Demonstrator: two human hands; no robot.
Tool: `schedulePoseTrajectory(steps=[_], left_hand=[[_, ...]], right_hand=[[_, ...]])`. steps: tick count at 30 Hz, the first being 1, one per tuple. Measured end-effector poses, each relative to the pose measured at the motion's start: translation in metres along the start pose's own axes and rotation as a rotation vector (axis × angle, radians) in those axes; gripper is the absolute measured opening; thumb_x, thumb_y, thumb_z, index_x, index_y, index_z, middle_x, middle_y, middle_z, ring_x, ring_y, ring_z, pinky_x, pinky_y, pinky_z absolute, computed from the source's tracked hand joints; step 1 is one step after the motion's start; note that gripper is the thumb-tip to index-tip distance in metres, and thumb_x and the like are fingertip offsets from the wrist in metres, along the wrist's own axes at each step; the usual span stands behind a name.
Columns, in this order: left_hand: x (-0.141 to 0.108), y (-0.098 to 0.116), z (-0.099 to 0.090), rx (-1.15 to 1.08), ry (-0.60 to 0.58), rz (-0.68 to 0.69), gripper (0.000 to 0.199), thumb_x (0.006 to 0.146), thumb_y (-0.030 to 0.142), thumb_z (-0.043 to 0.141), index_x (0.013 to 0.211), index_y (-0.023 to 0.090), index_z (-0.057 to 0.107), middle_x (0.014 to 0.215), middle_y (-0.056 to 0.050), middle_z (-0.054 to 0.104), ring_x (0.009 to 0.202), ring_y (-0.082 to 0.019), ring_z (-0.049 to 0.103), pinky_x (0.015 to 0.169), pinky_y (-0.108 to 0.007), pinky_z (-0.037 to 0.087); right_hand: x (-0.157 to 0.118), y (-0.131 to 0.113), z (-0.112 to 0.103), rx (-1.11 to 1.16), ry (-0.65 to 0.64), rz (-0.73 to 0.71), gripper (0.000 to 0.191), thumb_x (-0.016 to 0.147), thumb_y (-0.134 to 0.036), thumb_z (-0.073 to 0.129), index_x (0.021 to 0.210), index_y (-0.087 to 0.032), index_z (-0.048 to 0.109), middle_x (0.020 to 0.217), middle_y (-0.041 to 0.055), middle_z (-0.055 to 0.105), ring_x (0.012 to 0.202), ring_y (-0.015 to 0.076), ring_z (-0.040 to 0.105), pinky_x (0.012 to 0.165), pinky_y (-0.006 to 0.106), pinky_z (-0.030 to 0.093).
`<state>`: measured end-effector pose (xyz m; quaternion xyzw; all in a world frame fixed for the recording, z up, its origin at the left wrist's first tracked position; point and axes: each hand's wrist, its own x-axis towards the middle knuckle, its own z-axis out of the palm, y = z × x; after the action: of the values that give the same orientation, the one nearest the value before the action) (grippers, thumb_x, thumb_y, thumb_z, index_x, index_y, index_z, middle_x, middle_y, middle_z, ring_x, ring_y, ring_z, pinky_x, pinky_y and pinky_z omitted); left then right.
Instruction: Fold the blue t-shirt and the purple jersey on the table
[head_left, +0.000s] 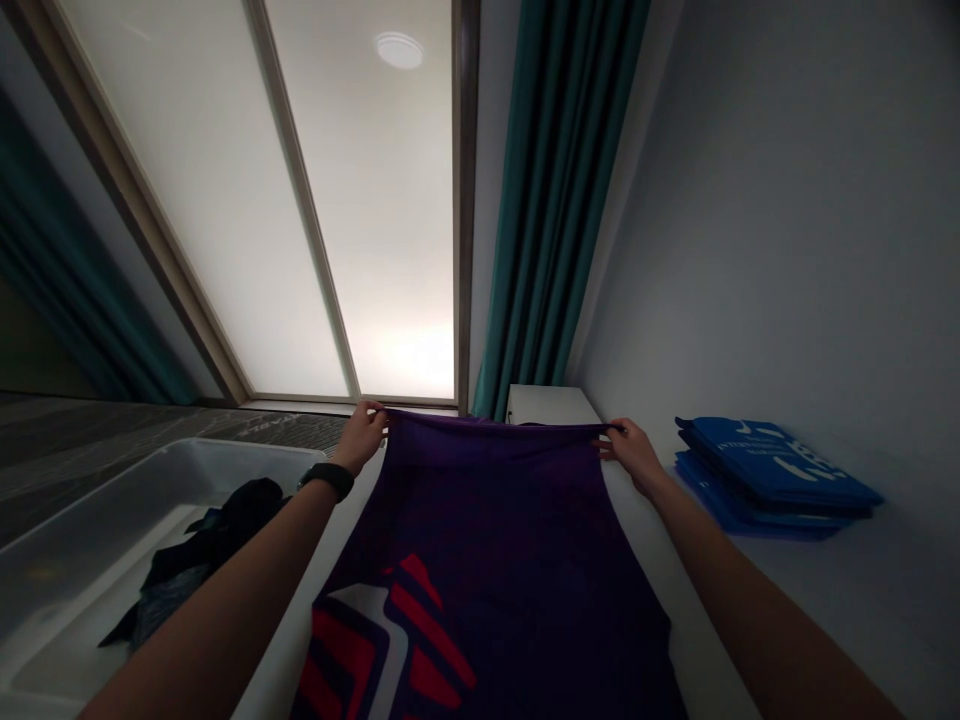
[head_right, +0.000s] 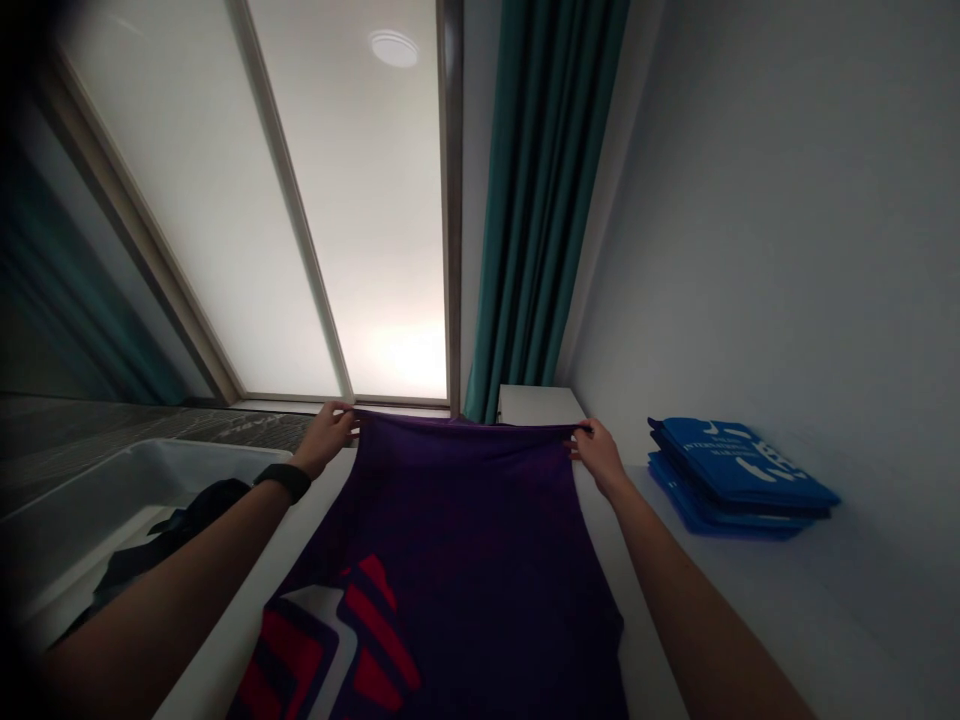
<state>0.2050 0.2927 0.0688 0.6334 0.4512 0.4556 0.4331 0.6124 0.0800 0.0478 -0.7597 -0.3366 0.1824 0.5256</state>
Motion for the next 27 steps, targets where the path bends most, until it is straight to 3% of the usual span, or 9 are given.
schedulePoseTrajectory(steps=[8, 12, 16, 20, 24, 27], left_hand=[[-0.033, -0.026, -0.016, -0.004, 0.002, -0.058, 0.016, 0.076, 0.032, 0.053, 0.084, 0.019, 0.05, 0.078, -0.004, 0.071, 0.08, -0.023, 0.072, 0.073, -0.036, 0.056], [-0.054, -0.038, -0.025, 0.226, -0.034, -0.045, 0.026, 0.081, 0.046, 0.046, 0.079, 0.021, 0.053, 0.071, -0.004, 0.071, 0.075, -0.025, 0.071, 0.068, -0.034, 0.053], [-0.07, -0.052, -0.03, 0.508, -0.052, 0.001, 0.029, 0.08, 0.049, 0.047, 0.075, 0.021, 0.055, 0.063, -0.002, 0.068, 0.068, -0.023, 0.068, 0.067, -0.032, 0.048], [-0.078, -0.063, -0.031, 0.578, -0.054, 0.075, 0.029, 0.077, 0.048, 0.049, 0.077, 0.021, 0.057, 0.071, -0.002, 0.068, 0.069, -0.021, 0.066, 0.064, -0.029, 0.046], [-0.083, -0.063, -0.03, 0.561, -0.043, 0.103, 0.029, 0.078, 0.046, 0.048, 0.086, 0.021, 0.058, 0.076, -0.002, 0.069, 0.072, -0.02, 0.066, 0.067, -0.029, 0.047], [-0.085, -0.062, -0.029, 0.581, -0.092, 0.118, 0.032, 0.078, 0.048, 0.048, 0.092, 0.021, 0.058, 0.075, -0.001, 0.068, 0.068, -0.02, 0.065, 0.064, -0.029, 0.046]], right_hand=[[-0.025, 0.03, -0.011, -0.078, -0.04, 0.003, 0.021, 0.077, -0.026, 0.037, 0.089, -0.021, 0.054, 0.088, 0.0063, 0.07, 0.083, 0.0186, 0.069, 0.064, 0.027, 0.052], [-0.042, 0.044, -0.019, -0.192, -0.055, -0.019, 0.027, 0.08, -0.036, 0.033, 0.074, -0.021, 0.055, 0.069, 0.004, 0.068, 0.068, 0.0191, 0.064, 0.065, 0.029, 0.048], [-0.059, 0.06, -0.017, -0.33, -0.056, -0.044, 0.023, 0.074, -0.041, 0.045, 0.061, -0.023, 0.052, 0.06, 0.0028, 0.063, 0.063, 0.0206, 0.059, 0.066, 0.031, 0.044], [-0.071, 0.072, -0.012, -0.402, -0.031, -0.093, 0.012, 0.07, -0.034, 0.048, 0.073, -0.024, 0.054, 0.072, 0.002, 0.065, 0.074, 0.0215, 0.061, 0.071, 0.03, 0.042], [-0.077, 0.079, -0.012, -0.521, -0.014, -0.193, 0.027, 0.074, -0.033, 0.043, 0.095, -0.024, 0.057, 0.076, 0.0017, 0.064, 0.073, 0.021, 0.061, 0.071, 0.03, 0.043], [-0.079, 0.082, -0.013, -0.607, 0.011, -0.243, 0.032, 0.078, -0.034, 0.039, 0.102, -0.023, 0.058, 0.072, 0.0014, 0.062, 0.07, 0.0213, 0.061, 0.071, 0.031, 0.043]])
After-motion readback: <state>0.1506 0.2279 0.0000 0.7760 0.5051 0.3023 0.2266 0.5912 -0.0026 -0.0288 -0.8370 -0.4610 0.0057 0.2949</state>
